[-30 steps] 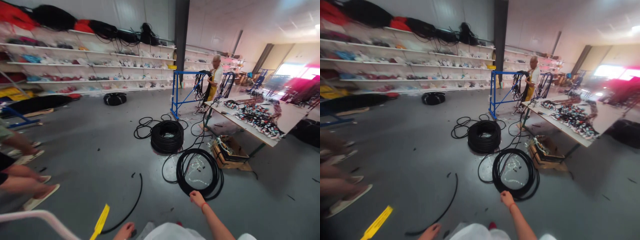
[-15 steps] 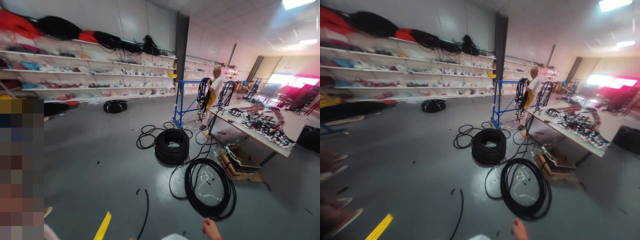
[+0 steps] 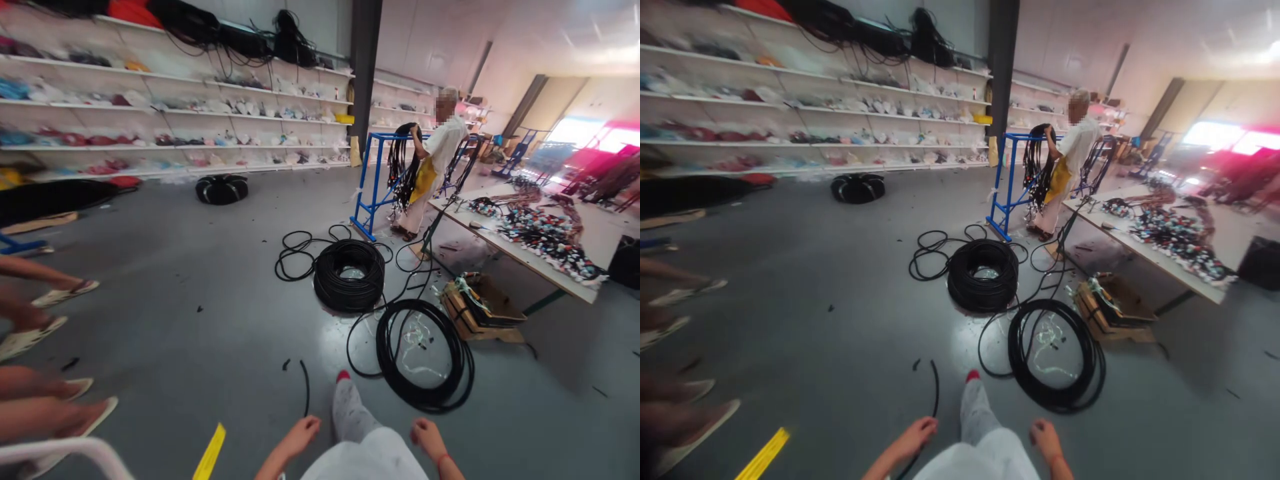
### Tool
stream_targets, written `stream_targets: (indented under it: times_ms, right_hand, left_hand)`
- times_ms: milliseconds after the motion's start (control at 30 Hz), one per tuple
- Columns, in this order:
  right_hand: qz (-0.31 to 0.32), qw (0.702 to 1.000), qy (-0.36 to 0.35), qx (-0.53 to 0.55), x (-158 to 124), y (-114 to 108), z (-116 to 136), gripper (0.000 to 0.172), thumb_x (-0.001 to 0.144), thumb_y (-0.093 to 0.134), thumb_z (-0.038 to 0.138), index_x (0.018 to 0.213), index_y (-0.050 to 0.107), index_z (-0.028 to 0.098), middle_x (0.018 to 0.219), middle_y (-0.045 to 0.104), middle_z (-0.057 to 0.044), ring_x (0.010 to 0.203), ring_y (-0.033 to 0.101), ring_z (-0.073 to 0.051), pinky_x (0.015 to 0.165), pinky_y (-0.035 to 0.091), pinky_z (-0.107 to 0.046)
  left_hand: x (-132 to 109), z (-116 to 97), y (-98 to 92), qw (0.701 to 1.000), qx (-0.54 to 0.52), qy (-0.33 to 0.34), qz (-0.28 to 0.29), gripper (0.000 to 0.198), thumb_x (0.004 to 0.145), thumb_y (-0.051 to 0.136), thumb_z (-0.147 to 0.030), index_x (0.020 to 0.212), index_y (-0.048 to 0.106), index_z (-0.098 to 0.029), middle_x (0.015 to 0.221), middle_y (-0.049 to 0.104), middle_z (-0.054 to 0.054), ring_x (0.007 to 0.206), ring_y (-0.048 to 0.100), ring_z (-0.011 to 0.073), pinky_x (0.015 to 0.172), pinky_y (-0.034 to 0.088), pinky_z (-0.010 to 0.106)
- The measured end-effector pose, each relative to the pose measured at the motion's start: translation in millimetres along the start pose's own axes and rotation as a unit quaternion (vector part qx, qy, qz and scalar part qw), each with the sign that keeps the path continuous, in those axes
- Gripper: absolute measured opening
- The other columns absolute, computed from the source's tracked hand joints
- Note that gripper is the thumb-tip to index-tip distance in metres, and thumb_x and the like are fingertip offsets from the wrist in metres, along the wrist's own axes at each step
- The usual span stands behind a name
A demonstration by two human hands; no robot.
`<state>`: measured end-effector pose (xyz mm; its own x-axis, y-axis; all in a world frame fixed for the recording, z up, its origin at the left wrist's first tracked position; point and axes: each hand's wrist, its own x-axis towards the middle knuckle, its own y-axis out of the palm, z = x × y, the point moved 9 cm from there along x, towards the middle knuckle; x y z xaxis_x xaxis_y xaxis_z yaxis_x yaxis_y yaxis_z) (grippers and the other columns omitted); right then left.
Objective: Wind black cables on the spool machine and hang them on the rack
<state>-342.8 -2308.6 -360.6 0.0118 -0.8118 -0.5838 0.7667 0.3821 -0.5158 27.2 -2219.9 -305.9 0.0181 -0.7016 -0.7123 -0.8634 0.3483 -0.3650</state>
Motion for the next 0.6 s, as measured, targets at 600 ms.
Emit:
stream_targets:
  times_ms: [600]
  right_hand:
    - [0.028,0.992,-0.015,0.123,216,72,295,0.012,0.059,0.052,0.029,0.053,0.051,0.019,0.055,0.057,-0.003,0.063,0.058,-0.019,0.056,0.043,-0.024]
  left_hand:
    - [140,-74,-365.4,0.990,0.037,0.012,-0.136,0.042,0.076,0.048,-0.041,0.102,0.065,-0.013,0.105,0.071,0.009,0.096,0.066,0.0209,0.088,0.050,0.026]
